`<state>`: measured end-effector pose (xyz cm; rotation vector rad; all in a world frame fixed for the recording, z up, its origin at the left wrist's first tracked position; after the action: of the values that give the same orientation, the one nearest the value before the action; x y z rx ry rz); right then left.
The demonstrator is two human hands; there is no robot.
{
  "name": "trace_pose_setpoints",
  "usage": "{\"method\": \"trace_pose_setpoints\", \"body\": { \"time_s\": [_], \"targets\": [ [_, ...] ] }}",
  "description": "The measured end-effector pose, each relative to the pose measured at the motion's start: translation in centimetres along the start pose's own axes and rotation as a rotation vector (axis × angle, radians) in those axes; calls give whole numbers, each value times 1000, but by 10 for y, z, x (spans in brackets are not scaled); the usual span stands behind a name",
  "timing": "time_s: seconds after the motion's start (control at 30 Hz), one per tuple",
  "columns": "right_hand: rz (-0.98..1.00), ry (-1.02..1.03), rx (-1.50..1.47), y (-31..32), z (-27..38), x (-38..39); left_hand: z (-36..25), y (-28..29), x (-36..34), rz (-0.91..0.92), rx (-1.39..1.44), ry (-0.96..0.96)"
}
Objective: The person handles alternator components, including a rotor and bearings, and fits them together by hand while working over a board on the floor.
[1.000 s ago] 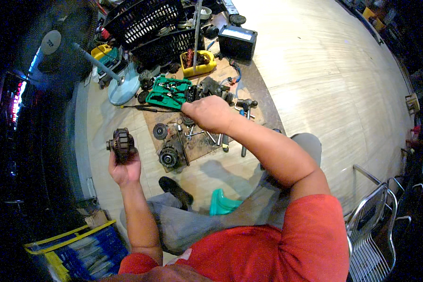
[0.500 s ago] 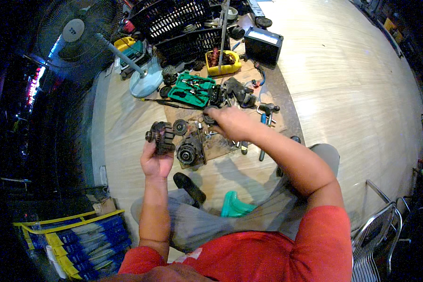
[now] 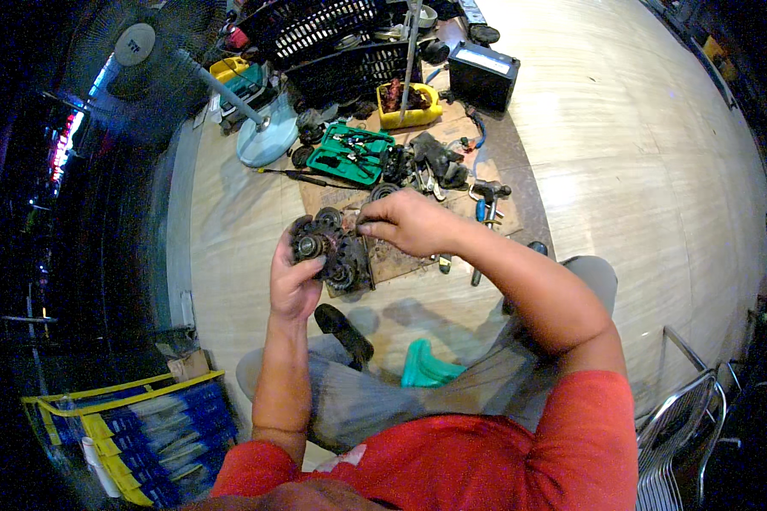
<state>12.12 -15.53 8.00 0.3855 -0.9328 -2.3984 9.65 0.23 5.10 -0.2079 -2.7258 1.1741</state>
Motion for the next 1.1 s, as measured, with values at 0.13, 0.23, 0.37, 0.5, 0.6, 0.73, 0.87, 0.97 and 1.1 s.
{"method": "trace_pose_setpoints", "body": {
  "time_s": [0.13,0.23,0.37,0.5,0.6,0.73,0.87,0.97,1.1],
  "targets": [
    [13,25,29,8,10,7,-3,15,-4,-94,-56,-96],
    [21,97,94,7,23,12,-10,20,-5,-128,-2,-150],
    [35,138,143,-1,32,16,-19,23,-6,-181,61,-222],
    [73,152,200,-14,33,18,-25,31,-7,-219,39,-307],
    [99,128,218,-25,33,19,-30,35,-5,-216,-26,-381],
    [9,130,173,-30,34,21,-37,34,-2,-245,-122,-497],
    [-32,131,135,-33,37,22,-44,35,2,-290,-234,-578],
    [-49,123,143,-32,39,22,-43,40,0,-269,-176,-552],
    [-53,124,156,-28,40,26,-43,59,-10,-331,87,-393]
  ]
}}
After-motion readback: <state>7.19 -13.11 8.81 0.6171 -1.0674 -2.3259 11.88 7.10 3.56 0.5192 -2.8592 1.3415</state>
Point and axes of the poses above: each hand's wrist, its own x-axis away from the middle knuckle, its own y-axis out of the back of the hand, z = x × y, the point moved 10 cm from there along -x, towards the middle knuckle, and after that the axes turned 15 degrees about x, right-handed, at the moved point
